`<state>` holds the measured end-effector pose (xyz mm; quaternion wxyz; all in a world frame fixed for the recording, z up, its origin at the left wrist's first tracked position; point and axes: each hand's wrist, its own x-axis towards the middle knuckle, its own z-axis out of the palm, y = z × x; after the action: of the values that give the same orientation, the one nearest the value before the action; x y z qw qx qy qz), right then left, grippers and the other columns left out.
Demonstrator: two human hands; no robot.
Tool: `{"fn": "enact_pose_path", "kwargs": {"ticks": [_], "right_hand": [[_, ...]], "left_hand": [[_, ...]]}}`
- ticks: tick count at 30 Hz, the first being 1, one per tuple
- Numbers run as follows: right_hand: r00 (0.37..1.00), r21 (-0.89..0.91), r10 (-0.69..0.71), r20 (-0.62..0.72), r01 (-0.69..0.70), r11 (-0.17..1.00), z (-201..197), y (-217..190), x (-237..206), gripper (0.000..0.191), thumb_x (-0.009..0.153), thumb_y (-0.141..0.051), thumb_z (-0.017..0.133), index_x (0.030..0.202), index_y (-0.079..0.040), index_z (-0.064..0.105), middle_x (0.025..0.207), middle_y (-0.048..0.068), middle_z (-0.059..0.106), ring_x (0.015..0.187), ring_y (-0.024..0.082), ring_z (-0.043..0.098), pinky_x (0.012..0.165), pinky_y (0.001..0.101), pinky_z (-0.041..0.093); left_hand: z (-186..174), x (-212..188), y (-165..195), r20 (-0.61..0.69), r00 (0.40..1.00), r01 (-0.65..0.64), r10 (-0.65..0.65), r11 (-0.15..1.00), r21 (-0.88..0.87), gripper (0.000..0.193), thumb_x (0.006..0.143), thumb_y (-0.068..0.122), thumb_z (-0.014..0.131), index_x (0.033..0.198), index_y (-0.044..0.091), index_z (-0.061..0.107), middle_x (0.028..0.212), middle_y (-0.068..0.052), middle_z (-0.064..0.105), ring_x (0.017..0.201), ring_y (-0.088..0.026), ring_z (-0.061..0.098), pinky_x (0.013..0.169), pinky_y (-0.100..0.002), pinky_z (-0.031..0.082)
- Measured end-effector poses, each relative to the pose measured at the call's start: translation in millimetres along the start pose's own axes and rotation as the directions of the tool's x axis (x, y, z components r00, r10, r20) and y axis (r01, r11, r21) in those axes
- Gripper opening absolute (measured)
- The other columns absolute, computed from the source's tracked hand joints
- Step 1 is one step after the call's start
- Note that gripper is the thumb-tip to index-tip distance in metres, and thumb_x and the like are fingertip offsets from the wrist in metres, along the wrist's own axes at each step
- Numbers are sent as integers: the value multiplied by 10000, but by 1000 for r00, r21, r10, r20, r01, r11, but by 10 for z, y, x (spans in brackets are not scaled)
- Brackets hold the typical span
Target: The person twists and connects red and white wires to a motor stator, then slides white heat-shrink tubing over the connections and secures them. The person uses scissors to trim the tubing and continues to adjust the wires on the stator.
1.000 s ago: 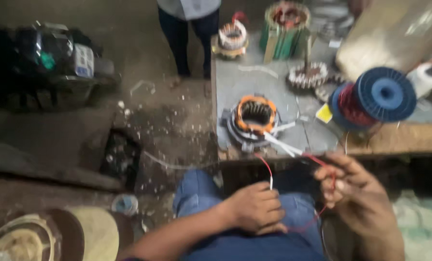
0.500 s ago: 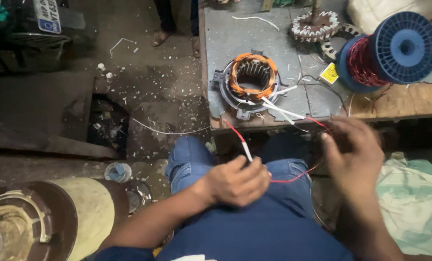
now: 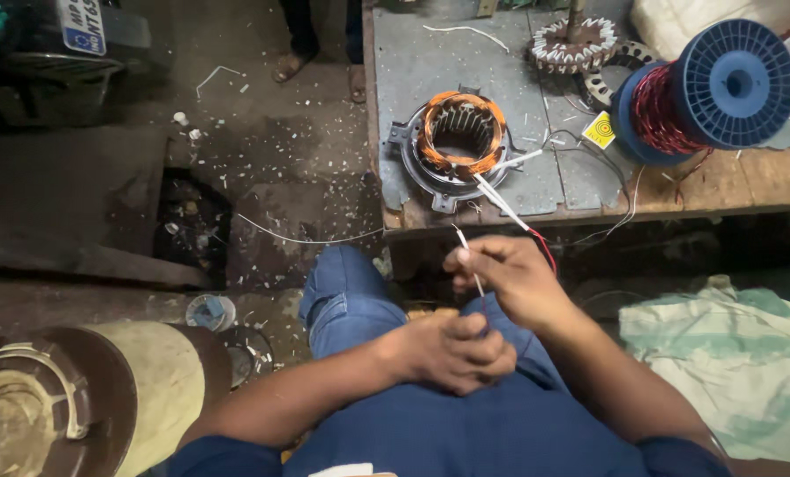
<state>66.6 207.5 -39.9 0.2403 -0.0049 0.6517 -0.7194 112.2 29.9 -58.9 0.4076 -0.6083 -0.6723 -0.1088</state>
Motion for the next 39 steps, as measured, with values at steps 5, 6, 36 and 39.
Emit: {"fn": "enact_pose_path", "kwargs": {"ticks": [5,6,36,39], "right_hand": [[994,-45,-6,-111,1,999,50,-142,-13,211,959,-133,665,1068,21,758,905,76,771,694,105,679,629,250,550],[987,-143,-84,-134,65,988,51,-160,-64,200,963,-131,673,1066,15,763,882,75,750,670,101,665,605,247,539],[630,-809,-770,-102,398,433,145,-192,-381,171,857,-34,813,1017,-45,753,929,104,722,776,218,718,660,300,547],[637,-795,-765,-92,416,442,142,-177,-381,171,869,-40,808,1029,-45,745,931,105,718,774,215,713,663,298,542]], "left_hand": [[-220,61,-305,-11,994,109,-110,992,-59,112,934,203,685,1013,123,680,1094,-38,562,1003,-210,541,849,-396,448],[-289,64,-397,-5,987,159,-160,987,-18,75,960,182,695,988,117,670,1039,-52,547,963,-222,539,790,-406,444],[-289,382,-929,-44,490,847,-871,487,-213,242,766,290,903,856,115,763,1002,-7,680,1057,-260,580,956,-423,403],[-259,374,-921,-26,510,820,-860,496,-287,160,823,227,871,901,131,769,1035,9,690,1081,-247,585,988,-404,426]]}}
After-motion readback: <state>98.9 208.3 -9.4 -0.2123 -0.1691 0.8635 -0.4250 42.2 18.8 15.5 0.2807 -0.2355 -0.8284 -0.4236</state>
